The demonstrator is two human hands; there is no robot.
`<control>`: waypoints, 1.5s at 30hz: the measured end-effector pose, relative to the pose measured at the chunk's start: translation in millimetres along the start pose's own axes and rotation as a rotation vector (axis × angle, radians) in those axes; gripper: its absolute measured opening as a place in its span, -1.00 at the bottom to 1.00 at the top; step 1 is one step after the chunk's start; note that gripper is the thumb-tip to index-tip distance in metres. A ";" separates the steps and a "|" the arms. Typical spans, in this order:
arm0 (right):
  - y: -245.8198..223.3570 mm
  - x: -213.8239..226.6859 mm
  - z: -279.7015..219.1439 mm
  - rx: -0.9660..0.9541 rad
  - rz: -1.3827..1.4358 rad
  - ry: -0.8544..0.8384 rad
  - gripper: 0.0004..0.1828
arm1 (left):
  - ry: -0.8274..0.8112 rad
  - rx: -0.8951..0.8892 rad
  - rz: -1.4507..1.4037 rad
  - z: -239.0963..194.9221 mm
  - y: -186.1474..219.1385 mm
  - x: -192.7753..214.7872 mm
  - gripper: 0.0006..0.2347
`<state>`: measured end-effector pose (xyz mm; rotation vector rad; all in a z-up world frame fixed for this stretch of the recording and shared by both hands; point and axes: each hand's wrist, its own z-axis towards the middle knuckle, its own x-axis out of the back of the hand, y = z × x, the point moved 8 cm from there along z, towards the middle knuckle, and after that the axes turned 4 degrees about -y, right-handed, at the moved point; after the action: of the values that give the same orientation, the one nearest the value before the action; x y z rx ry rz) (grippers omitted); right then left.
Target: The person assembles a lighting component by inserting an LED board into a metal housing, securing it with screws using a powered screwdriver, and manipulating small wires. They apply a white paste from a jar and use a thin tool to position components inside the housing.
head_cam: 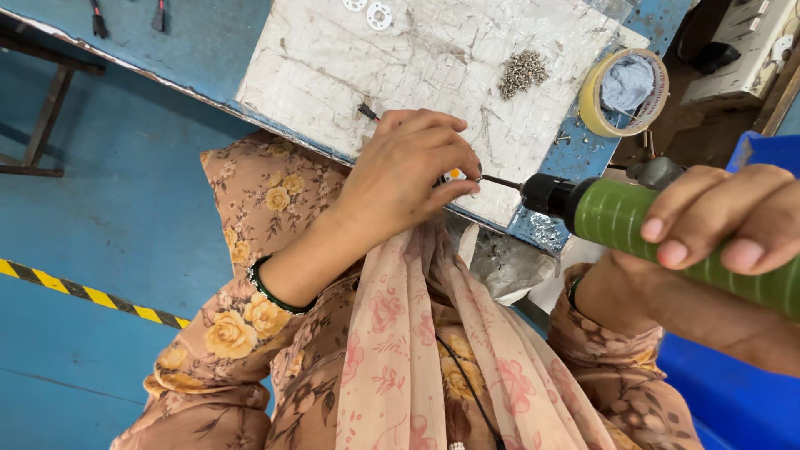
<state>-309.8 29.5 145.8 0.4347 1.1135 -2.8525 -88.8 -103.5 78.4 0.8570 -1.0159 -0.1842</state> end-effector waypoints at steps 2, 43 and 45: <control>-0.7 1.0 -0.9 -0.008 0.023 0.004 -0.27 | 0.013 -0.003 -0.006 -0.7 -0.5 -0.3 -0.90; -13.3 76.0 -31.7 -0.223 0.037 -0.249 -0.88 | -0.005 0.207 -0.403 -10.1 -14.5 -8.3 -0.88; -11.7 65.9 -12.6 -0.240 0.068 -0.400 -0.88 | -0.002 0.190 -0.421 -10.3 -14.3 -9.3 -0.88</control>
<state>-371.6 50.2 126.4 -0.1062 1.2981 -2.5402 -82.2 -102.7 59.7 1.2405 -0.8533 -0.4503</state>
